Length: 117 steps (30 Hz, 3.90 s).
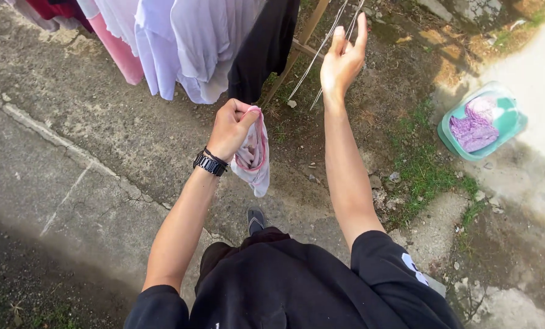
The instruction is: Hang wet laundry items on a rack to dry outdoors.
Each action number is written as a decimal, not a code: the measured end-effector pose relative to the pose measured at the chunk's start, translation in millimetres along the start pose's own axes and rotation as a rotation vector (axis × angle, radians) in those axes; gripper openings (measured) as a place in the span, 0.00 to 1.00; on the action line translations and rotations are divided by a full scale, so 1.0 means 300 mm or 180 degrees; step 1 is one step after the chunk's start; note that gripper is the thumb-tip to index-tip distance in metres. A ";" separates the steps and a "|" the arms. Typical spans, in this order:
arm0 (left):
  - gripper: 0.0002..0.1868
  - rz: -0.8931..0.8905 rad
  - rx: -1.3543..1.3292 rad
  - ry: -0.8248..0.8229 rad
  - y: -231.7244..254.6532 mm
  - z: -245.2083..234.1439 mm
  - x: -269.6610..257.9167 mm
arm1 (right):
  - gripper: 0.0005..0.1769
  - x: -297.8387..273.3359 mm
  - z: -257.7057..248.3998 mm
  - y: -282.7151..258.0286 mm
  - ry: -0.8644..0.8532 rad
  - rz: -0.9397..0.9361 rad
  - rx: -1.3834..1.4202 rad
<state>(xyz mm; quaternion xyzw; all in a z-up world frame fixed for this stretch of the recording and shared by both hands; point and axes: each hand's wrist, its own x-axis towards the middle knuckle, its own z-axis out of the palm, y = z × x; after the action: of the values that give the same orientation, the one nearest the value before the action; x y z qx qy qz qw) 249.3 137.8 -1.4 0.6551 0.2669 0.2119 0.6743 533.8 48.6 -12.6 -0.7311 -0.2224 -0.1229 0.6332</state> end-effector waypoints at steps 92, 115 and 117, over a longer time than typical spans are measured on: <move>0.16 0.0548 0.1070 -0.1275 0.112 0.190 -0.272 | 0.13 -1.262 -0.757 -1.049 -0.0697 0.0546 -0.1818; 0.08 0.3924 0.1751 -0.1258 0.425 -0.078 -0.523 | 0.08 -1.335 -0.508 -0.671 0.0205 -0.2395 -0.1481; 0.08 0.3968 0.1722 -0.1270 0.422 -0.078 -0.535 | 0.11 -1.340 -0.444 -0.736 -0.0694 -0.1727 -0.1377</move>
<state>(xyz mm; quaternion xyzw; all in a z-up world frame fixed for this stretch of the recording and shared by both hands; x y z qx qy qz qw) 119.2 60.2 138.1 0.8568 -0.2432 0.3607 0.2770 91.0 -128.3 16.6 -0.7713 -0.4434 -0.2519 0.3808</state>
